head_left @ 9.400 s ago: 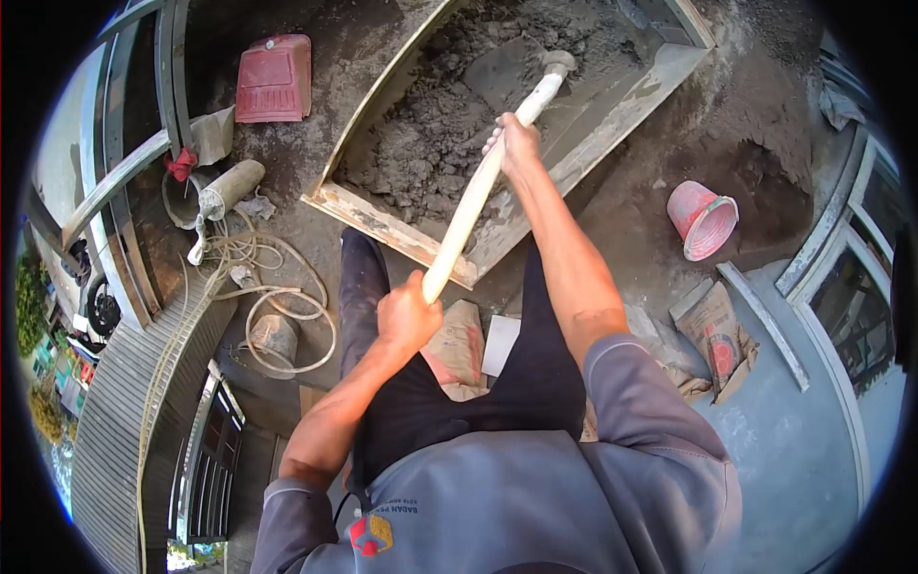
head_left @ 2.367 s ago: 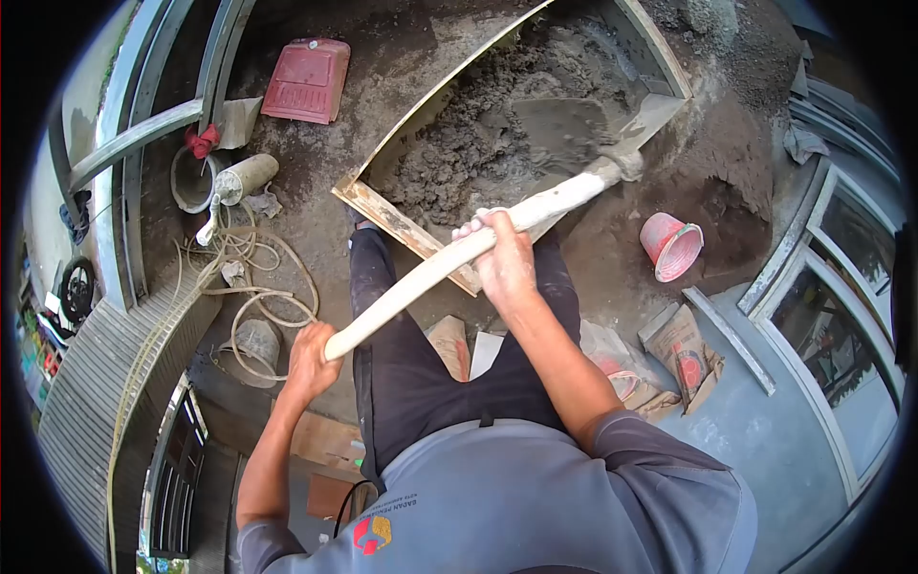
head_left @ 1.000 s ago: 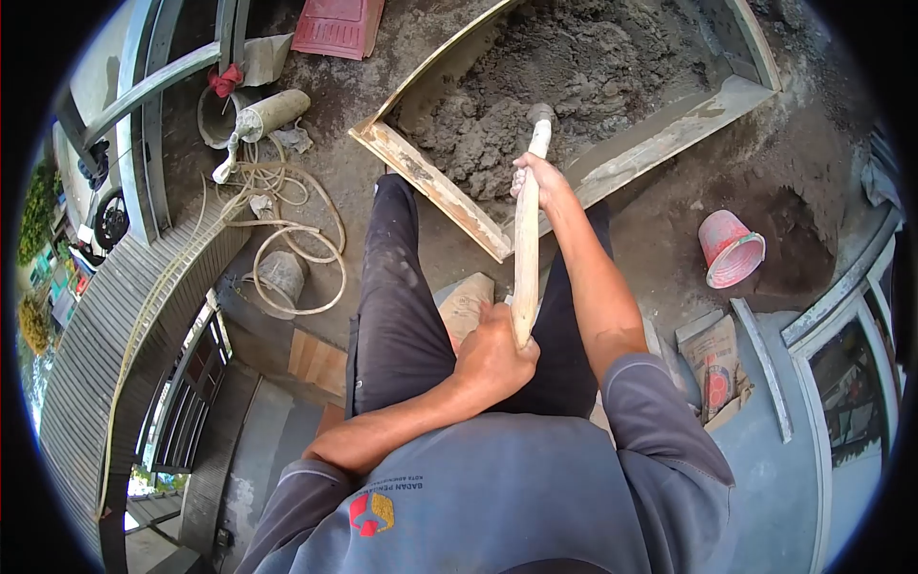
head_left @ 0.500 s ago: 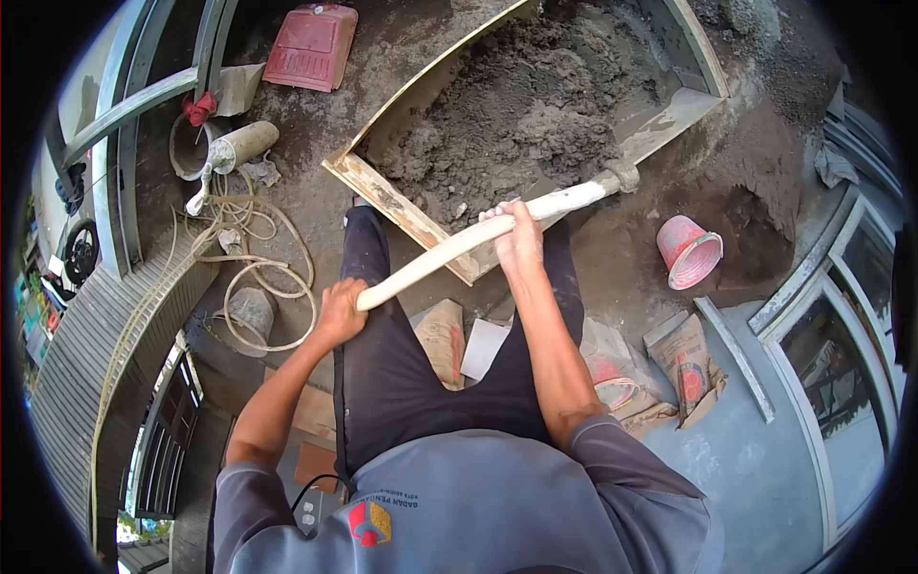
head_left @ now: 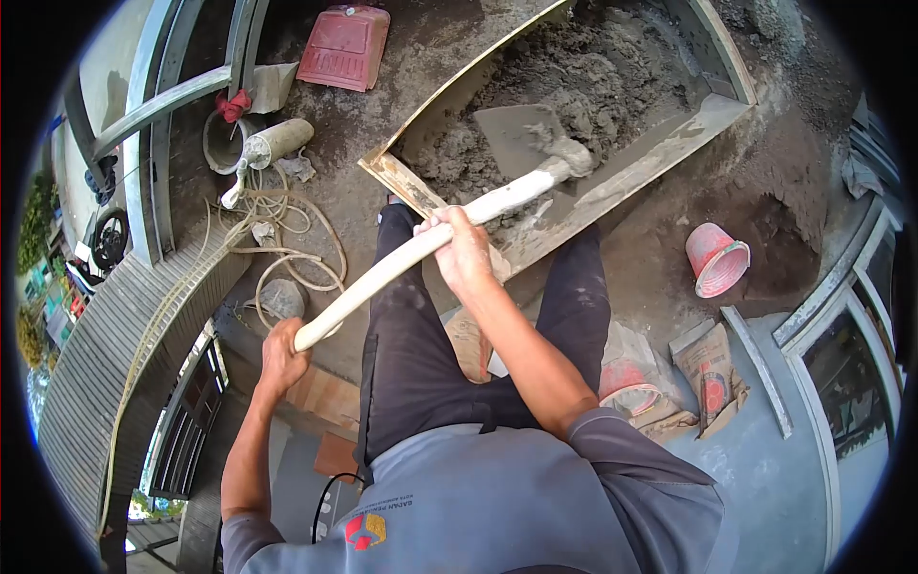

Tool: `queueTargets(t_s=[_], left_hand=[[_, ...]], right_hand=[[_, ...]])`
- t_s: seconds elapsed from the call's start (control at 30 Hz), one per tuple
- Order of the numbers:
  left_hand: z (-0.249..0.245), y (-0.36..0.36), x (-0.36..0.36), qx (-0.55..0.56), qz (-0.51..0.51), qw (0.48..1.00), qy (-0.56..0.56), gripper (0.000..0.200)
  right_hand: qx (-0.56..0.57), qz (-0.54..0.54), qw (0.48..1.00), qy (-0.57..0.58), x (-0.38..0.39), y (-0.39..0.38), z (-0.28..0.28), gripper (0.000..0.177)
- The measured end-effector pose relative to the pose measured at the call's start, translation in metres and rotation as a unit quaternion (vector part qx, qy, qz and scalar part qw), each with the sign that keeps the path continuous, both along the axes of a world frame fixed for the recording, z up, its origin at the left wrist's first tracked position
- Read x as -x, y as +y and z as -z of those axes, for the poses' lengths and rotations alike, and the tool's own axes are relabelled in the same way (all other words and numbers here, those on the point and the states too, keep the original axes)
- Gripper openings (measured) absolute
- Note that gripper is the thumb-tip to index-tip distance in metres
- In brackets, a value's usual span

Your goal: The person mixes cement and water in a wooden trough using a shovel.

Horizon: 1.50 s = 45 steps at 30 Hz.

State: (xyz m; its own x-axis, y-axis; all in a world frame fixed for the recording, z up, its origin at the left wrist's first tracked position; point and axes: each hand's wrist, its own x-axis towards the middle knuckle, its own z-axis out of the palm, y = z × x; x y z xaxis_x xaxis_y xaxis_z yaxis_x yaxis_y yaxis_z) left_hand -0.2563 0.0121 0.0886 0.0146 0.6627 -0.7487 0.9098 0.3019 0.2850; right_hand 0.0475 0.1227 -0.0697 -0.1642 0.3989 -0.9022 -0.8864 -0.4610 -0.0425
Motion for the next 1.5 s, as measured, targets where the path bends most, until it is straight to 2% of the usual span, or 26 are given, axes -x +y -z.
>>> queueTargets(t_s=[0.07,0.17,0.2,0.23,0.27,0.3,0.37,0.43,0.53,0.57,0.67,0.73,0.9,1.17,1.33,1.5], left_hand=[[0.009,0.003,0.015,0.036,0.0,0.998,0.05,0.015],[0.072,0.02,0.001,0.103,-0.018,0.992,0.068,0.018],[0.099,0.029,-0.017,0.085,-0.012,0.994,0.064,0.019],[0.125,0.039,-0.041,0.067,-0.006,0.996,0.06,0.021],[0.14,0.046,-0.059,0.06,-0.014,0.998,0.035,0.021],[0.149,0.045,-0.073,0.049,-0.017,0.999,0.014,0.02],[0.13,0.055,-0.119,0.071,-0.051,0.995,-0.041,0.02],[0.121,0.062,-0.157,0.046,-0.02,0.989,-0.141,0.023],[0.106,0.107,-0.205,0.079,-0.061,0.964,-0.245,0.025],[0.097,0.127,-0.222,0.067,-0.088,0.959,-0.259,0.025],[0.091,0.167,-0.248,0.04,-0.078,0.974,-0.211,0.026],[0.09,0.174,-0.243,0.03,-0.094,0.978,-0.185,0.025],[0.094,0.142,-0.219,0.035,-0.156,0.978,-0.134,0.021],[0.065,0.092,-0.225,0.112,-0.207,0.97,-0.06,0.025],[0.061,0.085,-0.248,0.173,-0.231,0.955,-0.064,0.032],[0.047,0.082,-0.287,0.188,-0.235,0.951,-0.064,0.04]], right_hand=[[0.028,-0.015,0.999,0.011,0.031,-0.001,0.047,0.008],[0.07,-0.038,0.997,-0.006,0.042,0.012,0.143,0.012],[0.093,-0.041,0.994,-0.029,0.035,0.027,0.178,0.014],[0.132,-0.024,0.989,-0.056,0.02,0.043,0.198,0.014],[0.125,-0.034,0.987,-0.091,-0.002,0.052,0.207,0.014],[0.099,-0.04,0.984,-0.139,-0.024,0.058,0.202,0.013],[0.054,-0.055,0.98,-0.182,-0.075,0.071,0.168,0.012],[0.028,-0.063,0.97,-0.233,-0.124,0.099,0.127,0.013],[-0.02,-0.067,0.961,-0.269,-0.177,0.154,0.089,0.011],[-0.026,-0.068,0.957,-0.28,-0.191,0.175,0.092,0.011],[-0.039,-0.084,0.955,-0.281,-0.209,0.225,0.123,0.014],[-0.021,-0.1,0.963,-0.248,-0.188,0.236,0.15,0.014],[0.018,-0.198,0.959,-0.199,-0.102,0.201,0.201,0.016],[0.064,-0.316,0.943,-0.084,-0.031,0.101,0.244,0.012],[0.076,-0.346,0.934,-0.045,-0.034,0.087,0.245,0.012],[0.055,-0.372,0.926,0.004,-0.044,0.06,0.246,0.014]])
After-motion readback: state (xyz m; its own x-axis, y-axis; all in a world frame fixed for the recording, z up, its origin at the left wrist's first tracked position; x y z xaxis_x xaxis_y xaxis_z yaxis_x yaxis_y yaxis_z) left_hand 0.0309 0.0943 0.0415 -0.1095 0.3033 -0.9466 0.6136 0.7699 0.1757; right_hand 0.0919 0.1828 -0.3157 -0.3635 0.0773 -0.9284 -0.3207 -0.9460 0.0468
